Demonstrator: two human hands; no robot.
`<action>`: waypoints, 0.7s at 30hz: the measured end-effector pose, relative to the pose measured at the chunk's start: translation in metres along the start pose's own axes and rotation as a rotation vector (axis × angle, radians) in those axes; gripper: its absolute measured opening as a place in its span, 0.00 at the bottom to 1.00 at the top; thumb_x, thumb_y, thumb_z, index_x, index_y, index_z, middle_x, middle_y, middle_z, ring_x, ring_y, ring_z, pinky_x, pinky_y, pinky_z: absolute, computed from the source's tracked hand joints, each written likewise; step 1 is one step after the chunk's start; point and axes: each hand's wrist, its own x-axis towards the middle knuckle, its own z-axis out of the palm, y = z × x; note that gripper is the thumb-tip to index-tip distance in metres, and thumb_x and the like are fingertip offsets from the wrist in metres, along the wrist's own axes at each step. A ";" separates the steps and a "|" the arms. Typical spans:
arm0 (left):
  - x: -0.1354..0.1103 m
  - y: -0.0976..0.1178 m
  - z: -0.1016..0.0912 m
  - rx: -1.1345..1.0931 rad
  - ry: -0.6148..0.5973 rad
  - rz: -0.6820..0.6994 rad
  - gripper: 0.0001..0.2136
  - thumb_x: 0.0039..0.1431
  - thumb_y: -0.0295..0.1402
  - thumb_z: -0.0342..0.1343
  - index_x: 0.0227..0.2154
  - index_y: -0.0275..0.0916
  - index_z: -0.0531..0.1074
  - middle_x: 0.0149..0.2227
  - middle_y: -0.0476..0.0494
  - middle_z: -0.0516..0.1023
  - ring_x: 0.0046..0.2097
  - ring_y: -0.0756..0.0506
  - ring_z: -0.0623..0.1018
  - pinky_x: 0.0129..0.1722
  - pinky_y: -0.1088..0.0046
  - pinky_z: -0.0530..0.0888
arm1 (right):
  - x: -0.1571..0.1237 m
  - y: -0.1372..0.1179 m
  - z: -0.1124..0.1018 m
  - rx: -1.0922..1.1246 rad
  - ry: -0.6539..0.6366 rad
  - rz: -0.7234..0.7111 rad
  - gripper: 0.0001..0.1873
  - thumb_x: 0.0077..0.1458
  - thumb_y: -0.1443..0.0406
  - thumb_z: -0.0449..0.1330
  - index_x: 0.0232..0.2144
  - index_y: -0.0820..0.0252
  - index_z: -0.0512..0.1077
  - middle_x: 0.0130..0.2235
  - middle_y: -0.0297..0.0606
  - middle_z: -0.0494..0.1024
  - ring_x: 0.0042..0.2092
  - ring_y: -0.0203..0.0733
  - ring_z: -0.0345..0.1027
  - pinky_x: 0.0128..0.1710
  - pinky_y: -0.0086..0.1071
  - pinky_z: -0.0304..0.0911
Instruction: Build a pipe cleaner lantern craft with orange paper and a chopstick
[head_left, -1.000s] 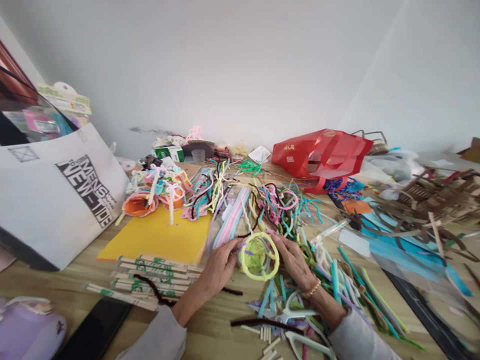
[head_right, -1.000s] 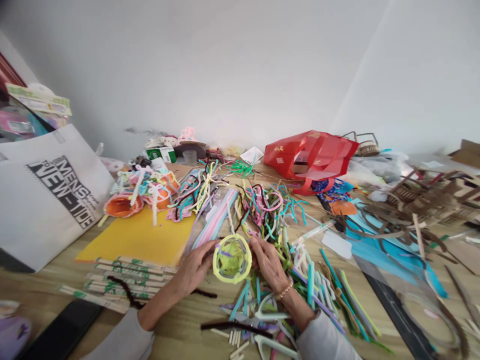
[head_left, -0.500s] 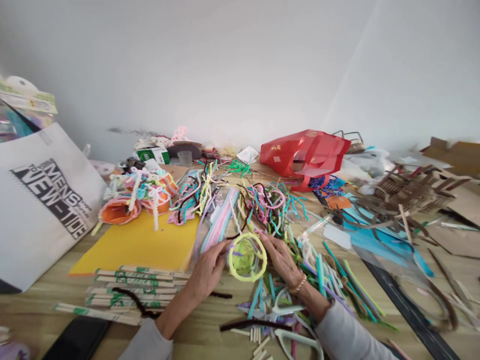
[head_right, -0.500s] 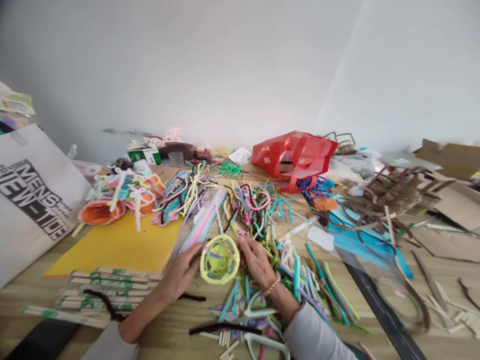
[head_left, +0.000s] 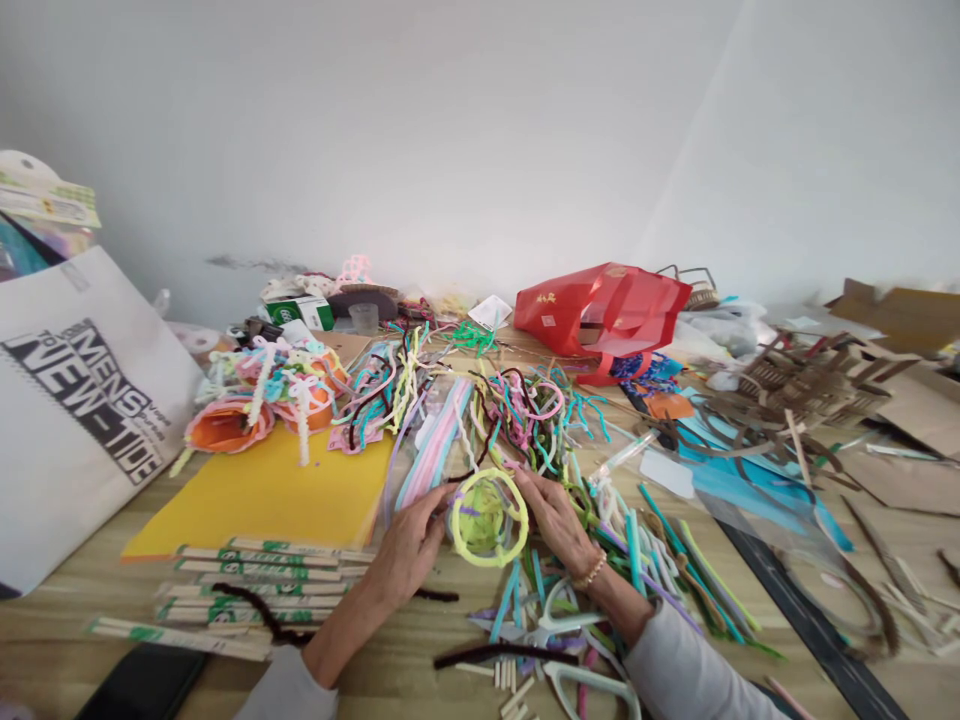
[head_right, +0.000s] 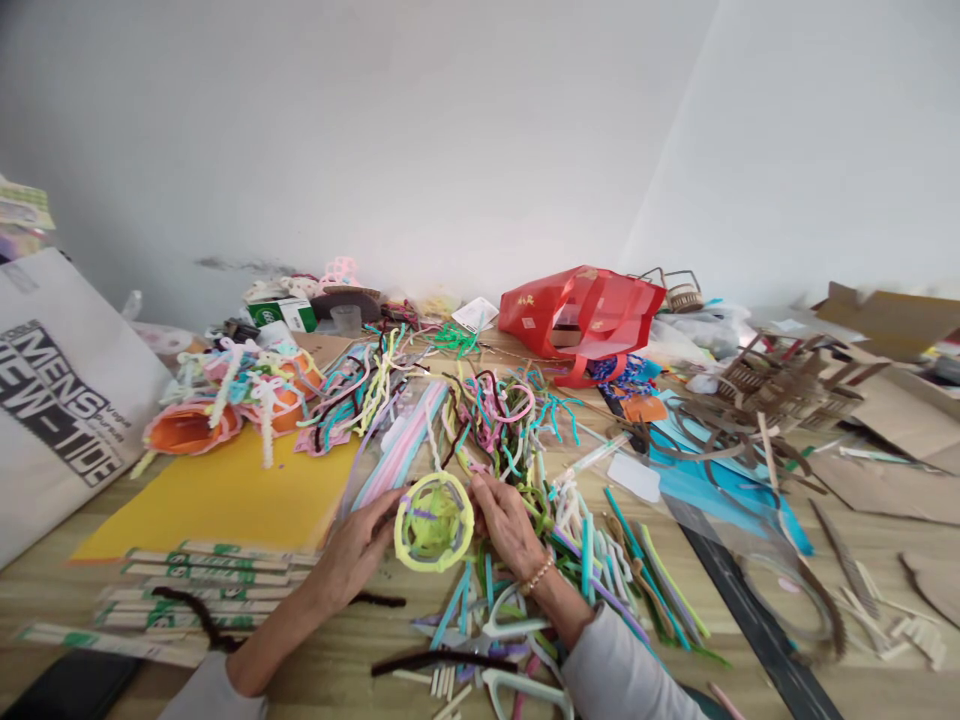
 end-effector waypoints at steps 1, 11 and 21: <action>0.000 0.000 0.000 0.003 0.002 0.003 0.21 0.57 0.26 0.46 0.53 0.37 0.69 0.53 0.40 0.75 0.53 0.42 0.74 0.56 0.62 0.69 | 0.000 0.000 0.000 0.000 0.002 0.004 0.27 0.59 0.45 0.48 0.25 0.60 0.67 0.19 0.30 0.64 0.22 0.34 0.55 0.21 0.28 0.50; 0.001 0.002 -0.001 -0.010 0.022 0.010 0.20 0.56 0.26 0.46 0.52 0.37 0.70 0.53 0.39 0.76 0.53 0.41 0.75 0.56 0.61 0.69 | 0.000 -0.003 0.000 -0.026 0.018 -0.020 0.26 0.60 0.46 0.48 0.25 0.60 0.68 0.22 0.32 0.67 0.24 0.35 0.57 0.23 0.28 0.52; 0.001 -0.001 -0.002 -0.013 0.051 -0.029 0.17 0.60 0.30 0.47 0.50 0.36 0.72 0.51 0.37 0.77 0.51 0.41 0.76 0.52 0.63 0.72 | 0.000 0.005 -0.001 -0.017 -0.012 0.006 0.28 0.59 0.44 0.48 0.27 0.60 0.71 0.19 0.31 0.66 0.22 0.36 0.57 0.22 0.29 0.53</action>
